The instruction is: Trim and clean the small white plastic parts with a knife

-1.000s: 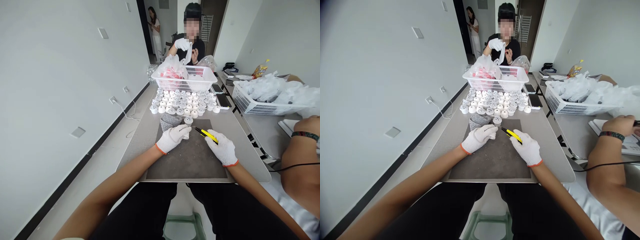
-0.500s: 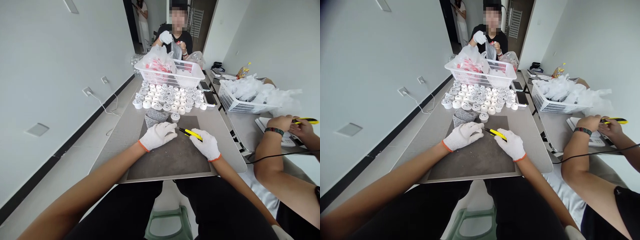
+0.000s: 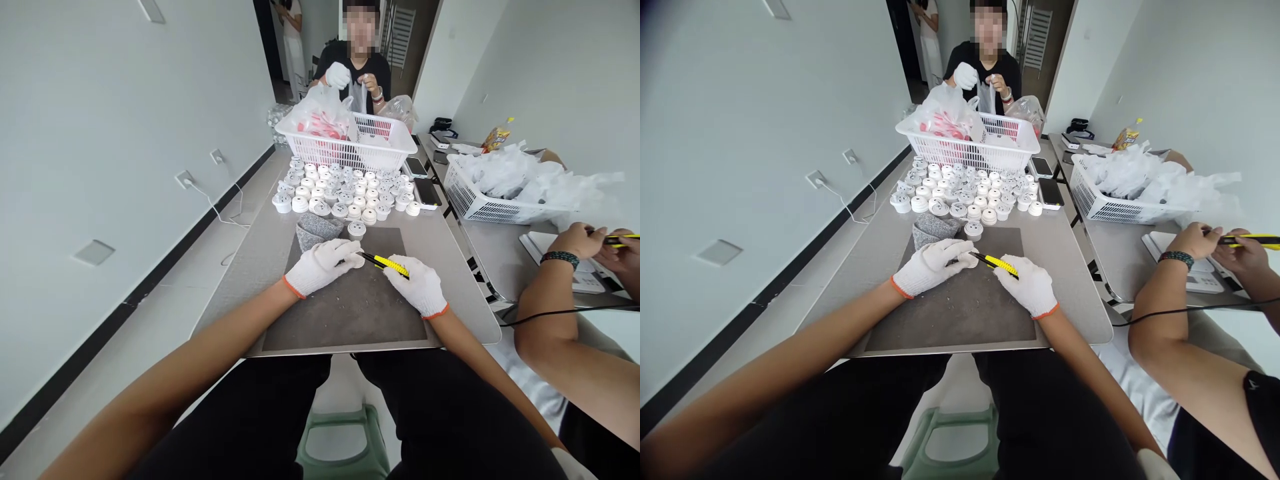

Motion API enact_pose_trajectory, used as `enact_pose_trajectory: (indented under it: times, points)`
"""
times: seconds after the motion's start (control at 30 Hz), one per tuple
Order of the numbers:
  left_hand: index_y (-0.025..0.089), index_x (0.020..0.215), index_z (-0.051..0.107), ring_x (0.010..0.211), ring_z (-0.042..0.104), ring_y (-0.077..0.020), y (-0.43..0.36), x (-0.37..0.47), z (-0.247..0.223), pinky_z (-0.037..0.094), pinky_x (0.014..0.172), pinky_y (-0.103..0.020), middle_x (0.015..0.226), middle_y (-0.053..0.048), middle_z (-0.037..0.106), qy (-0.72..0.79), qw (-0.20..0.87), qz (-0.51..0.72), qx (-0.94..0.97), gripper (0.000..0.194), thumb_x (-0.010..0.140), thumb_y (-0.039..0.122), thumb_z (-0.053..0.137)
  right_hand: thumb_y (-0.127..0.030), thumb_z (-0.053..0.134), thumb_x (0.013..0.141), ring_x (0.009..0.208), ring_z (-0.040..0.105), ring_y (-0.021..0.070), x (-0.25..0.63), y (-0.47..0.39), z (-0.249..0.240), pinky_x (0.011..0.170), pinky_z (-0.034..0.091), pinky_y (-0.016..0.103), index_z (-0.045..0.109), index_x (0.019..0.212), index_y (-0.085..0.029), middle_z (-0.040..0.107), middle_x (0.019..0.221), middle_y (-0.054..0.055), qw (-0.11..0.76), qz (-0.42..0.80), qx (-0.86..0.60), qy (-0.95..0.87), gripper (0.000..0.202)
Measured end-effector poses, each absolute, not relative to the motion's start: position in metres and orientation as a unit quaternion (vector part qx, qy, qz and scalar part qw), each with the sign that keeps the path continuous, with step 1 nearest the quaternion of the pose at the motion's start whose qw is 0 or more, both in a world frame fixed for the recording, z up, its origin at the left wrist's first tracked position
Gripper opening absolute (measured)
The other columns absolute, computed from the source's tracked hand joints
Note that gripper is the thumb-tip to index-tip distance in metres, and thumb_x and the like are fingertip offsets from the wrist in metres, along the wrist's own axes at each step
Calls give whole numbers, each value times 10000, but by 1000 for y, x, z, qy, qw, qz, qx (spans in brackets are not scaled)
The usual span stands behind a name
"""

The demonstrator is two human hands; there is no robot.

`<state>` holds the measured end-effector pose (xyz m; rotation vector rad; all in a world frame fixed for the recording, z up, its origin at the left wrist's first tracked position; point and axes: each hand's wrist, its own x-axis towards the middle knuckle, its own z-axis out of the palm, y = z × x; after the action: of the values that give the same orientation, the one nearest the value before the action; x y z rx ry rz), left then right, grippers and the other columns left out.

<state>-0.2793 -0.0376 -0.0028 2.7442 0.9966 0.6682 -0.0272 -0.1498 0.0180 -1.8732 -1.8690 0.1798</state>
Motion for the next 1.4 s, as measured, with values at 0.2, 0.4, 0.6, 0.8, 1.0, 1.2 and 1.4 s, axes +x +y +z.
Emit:
enact_pose_trajectory:
  times: [0.2, 0.4, 0.6, 0.8, 1.0, 1.2, 1.4]
  points:
    - [290, 1418, 568, 1005, 679, -217, -41, -280, -4, 524, 908, -354, 1134, -65, 695, 410, 31, 223, 884, 440, 1041, 442, 399, -562, 618, 907, 1076, 682, 320, -20, -144, 1, 849, 558, 483, 714, 1212, -399, 714, 1147, 50, 321, 78, -668, -667, 359]
    - [311, 1531, 447, 1055, 664, -264, -48, -276, 10, 526, 919, -404, 1273, -89, 656, 386, 6, 189, 903, 542, 1010, 461, 450, -598, 545, 945, 1101, 682, 318, -10, -137, -8, 853, 568, 474, 710, 1219, -405, 717, 1147, 61, 349, 93, -646, -673, 374]
    - [369, 1499, 466, 1184, 615, -269, -48, -274, 18, 526, 956, -421, 1459, -51, 557, 334, 52, 178, 924, 555, 956, 440, 552, -656, 525, 915, 982, 720, 295, -27, -142, 4, 778, 579, 419, 710, 1213, -353, 731, 1105, 50, 235, 38, -723, -648, 463]
    - [317, 1400, 529, 1198, 600, -271, -47, -266, 20, 511, 941, -409, 1414, -54, 587, 328, 68, 178, 925, 501, 918, 421, 617, -622, 52, 980, 600, 642, 208, 150, -182, 94, 642, 458, 361, 720, 1161, -131, 632, 600, 27, 269, 59, -686, -674, 849]
    - [271, 1181, 586, 1052, 643, -233, -49, -252, 18, 496, 871, -375, 1179, -29, 673, 344, 92, 189, 915, 317, 878, 326, 657, -645, 201, 939, 446, 487, 157, 335, -202, 154, 578, 334, 276, 773, 1015, -195, 431, 382, -42, 357, 109, -665, -646, 732]
    - [246, 1201, 579, 1089, 647, -225, -47, -252, 12, 490, 915, -377, 1148, -43, 680, 328, 129, 198, 914, 302, 911, 328, 605, -651, 61, 960, 853, 678, 251, 162, -190, 140, 674, 425, 315, 754, 1115, -141, 708, 753, 26, 214, 175, -589, -759, 874]
    - [232, 1237, 542, 1072, 674, -203, -46, -251, 9, 502, 936, -369, 1146, -29, 699, 320, 143, 218, 911, 345, 907, 312, 601, -513, 245, 1064, 1019, 644, 224, -41, -160, 43, 782, 468, 336, 676, 1270, -165, 720, 1061, 82, 163, 37, -666, -727, 591]
